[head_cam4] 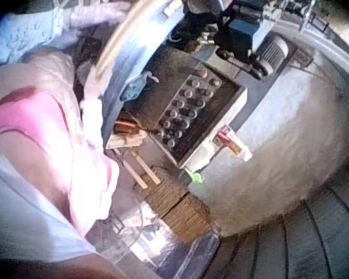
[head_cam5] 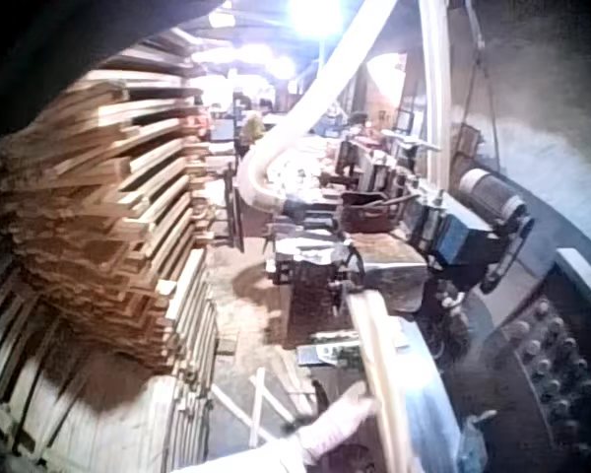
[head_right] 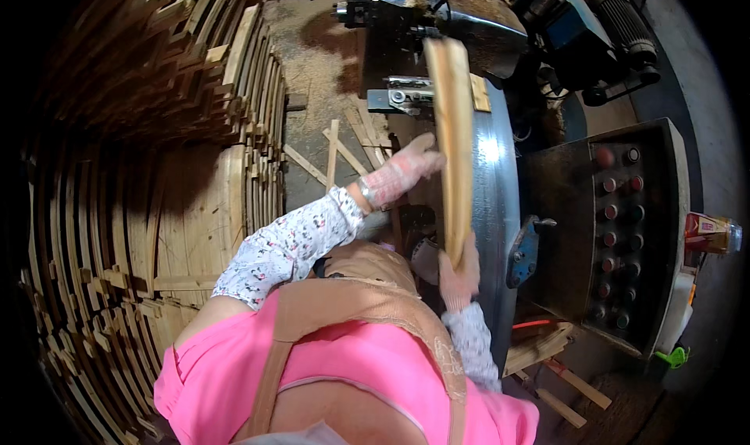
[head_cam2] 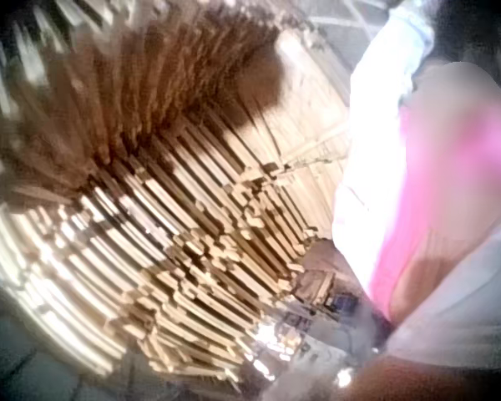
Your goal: The person feeds thin wooden strips into a woodworking machine to smooth or shape them. After processing, the person stacks the finished strips onto a large pile of similar wood pieces.
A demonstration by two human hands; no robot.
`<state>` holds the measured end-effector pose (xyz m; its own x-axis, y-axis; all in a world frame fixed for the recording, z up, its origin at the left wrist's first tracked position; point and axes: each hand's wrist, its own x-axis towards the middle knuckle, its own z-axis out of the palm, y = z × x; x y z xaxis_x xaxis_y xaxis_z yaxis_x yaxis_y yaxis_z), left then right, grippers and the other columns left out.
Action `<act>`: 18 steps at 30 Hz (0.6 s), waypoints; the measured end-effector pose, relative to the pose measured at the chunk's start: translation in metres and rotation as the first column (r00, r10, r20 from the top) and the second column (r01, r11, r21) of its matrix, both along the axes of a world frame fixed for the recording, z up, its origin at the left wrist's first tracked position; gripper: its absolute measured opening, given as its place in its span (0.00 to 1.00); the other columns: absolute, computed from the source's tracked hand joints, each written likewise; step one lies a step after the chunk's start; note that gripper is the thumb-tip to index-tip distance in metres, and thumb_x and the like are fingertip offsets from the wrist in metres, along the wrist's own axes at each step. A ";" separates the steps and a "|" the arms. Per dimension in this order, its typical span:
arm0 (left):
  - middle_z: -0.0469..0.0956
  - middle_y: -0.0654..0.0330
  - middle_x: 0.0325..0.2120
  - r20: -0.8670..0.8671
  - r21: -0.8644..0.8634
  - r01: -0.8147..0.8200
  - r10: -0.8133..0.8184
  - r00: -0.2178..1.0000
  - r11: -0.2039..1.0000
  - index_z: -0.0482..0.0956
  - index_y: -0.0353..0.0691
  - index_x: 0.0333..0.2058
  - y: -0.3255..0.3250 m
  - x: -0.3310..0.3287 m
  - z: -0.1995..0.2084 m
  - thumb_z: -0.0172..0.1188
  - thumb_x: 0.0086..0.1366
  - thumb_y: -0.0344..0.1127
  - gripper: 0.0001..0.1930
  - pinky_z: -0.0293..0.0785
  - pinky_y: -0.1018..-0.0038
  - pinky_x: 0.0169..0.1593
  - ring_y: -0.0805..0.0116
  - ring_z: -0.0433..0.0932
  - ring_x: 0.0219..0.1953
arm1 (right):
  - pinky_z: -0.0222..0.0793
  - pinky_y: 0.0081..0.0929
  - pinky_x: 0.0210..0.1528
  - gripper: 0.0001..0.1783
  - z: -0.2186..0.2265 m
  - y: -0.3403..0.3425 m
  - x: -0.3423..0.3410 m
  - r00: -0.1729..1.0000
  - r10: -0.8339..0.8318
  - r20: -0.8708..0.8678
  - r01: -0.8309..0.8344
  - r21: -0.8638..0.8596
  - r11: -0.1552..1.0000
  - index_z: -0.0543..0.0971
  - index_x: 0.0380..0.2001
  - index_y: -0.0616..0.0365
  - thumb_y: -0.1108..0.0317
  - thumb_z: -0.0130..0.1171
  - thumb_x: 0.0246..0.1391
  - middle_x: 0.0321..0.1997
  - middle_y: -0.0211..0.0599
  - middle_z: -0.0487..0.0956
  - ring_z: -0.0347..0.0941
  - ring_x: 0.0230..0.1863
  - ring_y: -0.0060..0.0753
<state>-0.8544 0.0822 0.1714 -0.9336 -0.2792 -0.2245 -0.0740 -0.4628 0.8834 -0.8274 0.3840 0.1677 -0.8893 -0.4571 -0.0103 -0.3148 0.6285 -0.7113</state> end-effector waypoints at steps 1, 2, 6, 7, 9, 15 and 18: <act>0.77 0.41 0.61 -0.073 0.051 0.045 -0.041 0.996 0.998 0.60 0.20 0.71 0.015 0.008 -0.015 0.67 0.69 0.48 0.44 0.72 0.71 0.66 0.57 0.79 0.60 | 0.67 0.45 0.70 0.45 0.001 0.038 0.015 0.995 -0.063 -0.080 0.075 0.147 0.986 0.63 0.75 0.66 0.67 0.69 0.57 0.67 0.61 0.75 0.72 0.67 0.61; 0.78 0.41 0.60 0.029 -0.042 0.061 -0.060 0.998 0.997 0.62 0.20 0.70 0.014 0.021 -0.022 0.66 0.70 0.48 0.42 0.73 0.71 0.64 0.58 0.79 0.59 | 0.70 0.48 0.66 0.42 0.001 0.066 0.029 0.980 -0.117 -0.161 0.160 0.285 0.945 0.65 0.73 0.66 0.67 0.67 0.57 0.63 0.62 0.78 0.75 0.62 0.65; 0.82 0.44 0.52 0.341 -0.240 0.153 -0.064 0.938 0.959 0.73 0.25 0.63 -0.010 0.081 -0.081 0.66 0.70 0.49 0.34 0.77 0.70 0.58 0.60 0.81 0.53 | 0.73 0.58 0.55 0.36 0.004 0.090 0.032 0.934 -0.097 -0.345 0.277 0.523 0.806 0.71 0.67 0.64 0.62 0.66 0.57 0.55 0.62 0.80 0.77 0.54 0.69; 0.82 0.45 0.50 0.403 -0.212 0.169 -0.071 0.912 0.963 0.76 0.26 0.61 -0.018 0.097 -0.084 0.66 0.70 0.49 0.32 0.78 0.69 0.57 0.59 0.82 0.52 | 0.73 0.59 0.53 0.34 -0.002 0.080 0.011 0.905 -0.066 -0.421 0.280 0.471 0.837 0.72 0.65 0.64 0.61 0.66 0.57 0.53 0.61 0.81 0.77 0.52 0.69; 0.82 0.44 0.53 0.472 -0.143 0.084 -0.007 0.882 0.986 0.77 0.31 0.60 -0.030 0.127 -0.072 0.65 0.69 0.48 0.29 0.78 0.65 0.57 0.53 0.82 0.54 | 0.73 0.61 0.49 0.32 -0.009 0.038 -0.039 0.872 -0.077 -0.484 0.288 0.377 0.880 0.74 0.63 0.62 0.60 0.66 0.58 0.49 0.59 0.82 0.77 0.49 0.69; 0.77 0.44 0.63 0.570 -0.735 0.263 0.359 0.739 0.625 0.69 0.38 0.70 -0.094 0.235 -0.079 0.60 0.70 0.41 0.32 0.71 0.62 0.70 0.50 0.76 0.66 | 0.73 0.54 0.59 0.38 -0.034 -0.085 -0.180 0.804 -0.129 -0.581 0.319 0.238 0.917 0.69 0.71 0.54 0.55 0.66 0.59 0.53 0.56 0.82 0.77 0.55 0.64; 0.77 0.49 0.64 0.706 -0.708 0.544 0.465 0.534 0.451 0.72 0.39 0.68 -0.133 0.330 -0.057 0.60 0.66 0.34 0.31 0.70 0.60 0.71 0.53 0.76 0.65 | 0.70 0.54 0.62 0.39 -0.043 -0.086 -0.201 0.841 -0.086 -0.534 0.270 0.276 0.923 0.67 0.73 0.50 0.53 0.64 0.61 0.55 0.55 0.81 0.75 0.58 0.62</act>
